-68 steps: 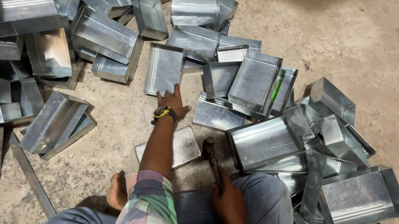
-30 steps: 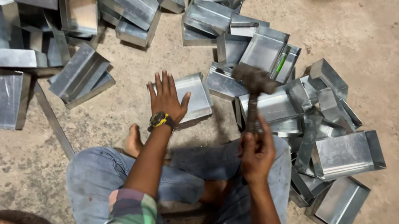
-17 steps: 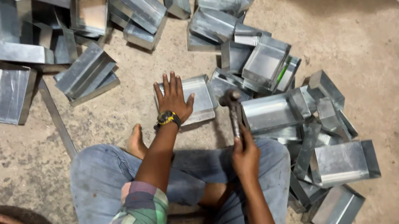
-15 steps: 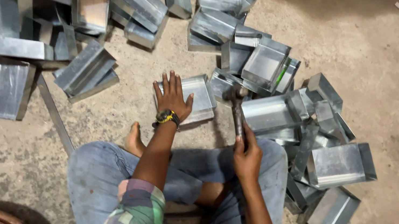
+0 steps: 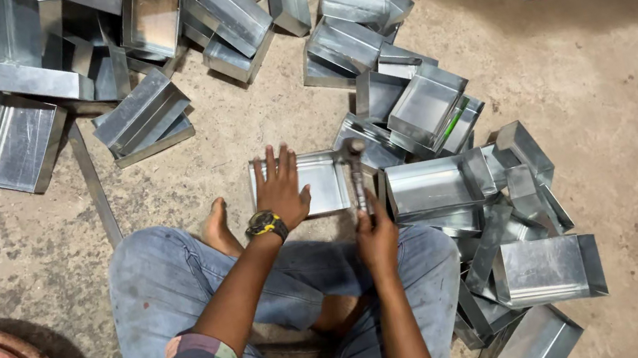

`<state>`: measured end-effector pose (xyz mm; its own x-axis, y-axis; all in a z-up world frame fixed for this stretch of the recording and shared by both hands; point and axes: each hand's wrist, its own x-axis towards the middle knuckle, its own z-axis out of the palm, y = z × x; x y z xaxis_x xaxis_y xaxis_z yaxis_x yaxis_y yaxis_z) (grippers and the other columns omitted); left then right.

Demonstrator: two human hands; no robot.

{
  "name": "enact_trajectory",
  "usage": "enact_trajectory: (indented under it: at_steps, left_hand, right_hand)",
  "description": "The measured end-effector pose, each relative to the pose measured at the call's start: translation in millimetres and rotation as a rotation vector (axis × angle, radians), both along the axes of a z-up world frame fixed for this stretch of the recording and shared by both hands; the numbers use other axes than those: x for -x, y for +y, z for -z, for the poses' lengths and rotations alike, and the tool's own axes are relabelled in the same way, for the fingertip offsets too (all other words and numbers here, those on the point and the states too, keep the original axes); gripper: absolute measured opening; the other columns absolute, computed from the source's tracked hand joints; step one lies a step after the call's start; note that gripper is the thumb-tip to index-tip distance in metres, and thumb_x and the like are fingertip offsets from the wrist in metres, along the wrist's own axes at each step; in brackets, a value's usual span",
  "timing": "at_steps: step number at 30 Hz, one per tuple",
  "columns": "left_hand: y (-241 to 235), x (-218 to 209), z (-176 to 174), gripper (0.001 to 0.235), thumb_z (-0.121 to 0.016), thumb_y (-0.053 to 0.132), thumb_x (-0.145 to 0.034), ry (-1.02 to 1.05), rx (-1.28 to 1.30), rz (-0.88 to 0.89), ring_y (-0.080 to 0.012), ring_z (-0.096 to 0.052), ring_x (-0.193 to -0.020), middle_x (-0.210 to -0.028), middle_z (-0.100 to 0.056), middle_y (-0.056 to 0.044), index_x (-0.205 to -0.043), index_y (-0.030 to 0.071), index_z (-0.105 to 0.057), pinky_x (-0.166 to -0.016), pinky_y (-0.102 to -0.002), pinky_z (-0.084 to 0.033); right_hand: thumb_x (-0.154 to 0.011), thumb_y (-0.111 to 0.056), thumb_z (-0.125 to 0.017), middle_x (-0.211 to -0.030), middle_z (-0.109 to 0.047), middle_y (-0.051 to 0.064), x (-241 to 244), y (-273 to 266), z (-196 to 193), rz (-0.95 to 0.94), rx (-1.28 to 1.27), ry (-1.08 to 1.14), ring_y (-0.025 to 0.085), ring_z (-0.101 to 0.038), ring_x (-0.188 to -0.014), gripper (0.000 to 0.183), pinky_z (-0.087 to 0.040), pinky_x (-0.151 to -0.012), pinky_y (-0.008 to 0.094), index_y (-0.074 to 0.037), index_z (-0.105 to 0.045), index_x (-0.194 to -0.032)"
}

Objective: The person uses a hammer to flatten or shape small rectangular metal pieces while sitting on the floor.

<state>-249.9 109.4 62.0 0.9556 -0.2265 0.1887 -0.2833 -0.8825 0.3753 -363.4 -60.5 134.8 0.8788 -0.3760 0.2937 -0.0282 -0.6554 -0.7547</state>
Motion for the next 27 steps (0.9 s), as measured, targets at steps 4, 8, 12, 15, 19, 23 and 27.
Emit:
enact_trajectory:
  at_steps: [4, 8, 12, 15, 19, 23, 27]
  left_hand:
    - [-5.2, -38.1, 2.5, 0.038, -0.065, 0.033, -0.096, 0.049, -0.050, -0.061, -0.0368, -0.051, -0.131, -0.141, -0.060, -0.019, -0.117, 0.002, -0.061, -0.114, -0.056, -0.036]
    - [-4.2, -54.9, -4.8, 0.033, -0.063, 0.024, -0.096, 0.264, -0.023, -0.091, -0.0364, -0.063, -0.116, -0.122, -0.068, -0.020, -0.122, 0.003, -0.064, -0.093, -0.048, -0.056]
    - [3.4, -19.2, -17.0, 0.046, -0.052, 0.021, -0.102, 0.309, -0.049, 0.063, -0.0372, -0.065, -0.116, -0.125, -0.068, -0.019, -0.146, 0.008, -0.052, -0.092, -0.051, -0.056]
    - [-3.9, 1.2, -18.8, 0.067, -0.059, 0.042, -0.089, 0.104, -0.039, 0.202, -0.0372, -0.041, -0.140, -0.150, -0.045, -0.022, -0.144, 0.005, -0.047, -0.109, -0.056, -0.040]
    - [-22.3, -25.3, -19.1, 0.100, -0.062, 0.058, -0.081, 0.046, -0.057, 0.002, -0.0388, -0.009, -0.155, -0.167, -0.014, -0.022, -0.157, 0.000, -0.030, -0.120, -0.066, -0.005]
    - [-24.9, -47.6, -14.8, 0.098, -0.062, 0.054, -0.079, 0.076, -0.013, -0.044, -0.0416, -0.005, -0.156, -0.168, -0.011, -0.024, -0.159, 0.007, -0.031, -0.119, -0.068, -0.002]
    - [-21.0, -49.5, -9.3, 0.086, -0.061, 0.053, -0.079, 0.054, 0.007, -0.028, -0.0421, -0.004, -0.156, -0.168, -0.011, -0.025, -0.151, 0.008, -0.048, -0.120, -0.069, -0.001]
  right_hand:
    - [-0.097, -0.014, -0.059, -0.077, -0.070, 0.018, 13.8, -29.8, 26.8, 0.139, -0.136, 0.159, 0.026, -0.067, -0.069, 0.044, -0.054, -0.068, 0.039, -0.016, -0.061, -0.141]
    - [-0.097, -0.015, -0.063, -0.082, -0.072, 0.017, 22.8, -51.2, 35.0, 0.188, -0.073, 0.139, 0.025, -0.068, -0.072, 0.042, -0.053, -0.069, 0.040, -0.016, -0.063, -0.139]
    - [-0.095, -0.014, -0.064, -0.077, -0.071, 0.014, 17.6, -51.0, 31.8, 0.220, -0.129, 0.137, 0.020, -0.066, -0.066, 0.042, -0.052, -0.066, 0.036, -0.015, -0.064, -0.138]
    - [-0.097, -0.014, -0.063, -0.069, -0.065, 0.013, 20.2, -43.0, 23.2, 0.215, -0.179, 0.137, 0.018, -0.058, -0.060, 0.042, -0.048, -0.060, 0.035, -0.015, -0.064, -0.139]
    - [-0.100, -0.014, -0.060, -0.071, -0.061, 0.005, 29.9, -25.8, -8.6, 0.063, -0.285, -0.061, 0.009, -0.054, -0.061, 0.044, -0.045, -0.056, 0.027, -0.008, -0.061, -0.144]
    - [-0.104, -0.016, -0.056, -0.076, -0.060, 0.002, 43.9, -9.9, -39.3, -0.079, -0.573, -0.284, 0.007, -0.049, -0.057, 0.047, -0.038, -0.049, 0.024, -0.003, -0.048, -0.149]
    - [-0.107, -0.015, -0.052, -0.081, -0.062, 0.004, 40.0, -10.4, -29.1, -0.080, -0.426, -0.373, 0.007, -0.050, -0.058, 0.045, -0.040, -0.050, 0.024, -0.003, -0.046, -0.150]
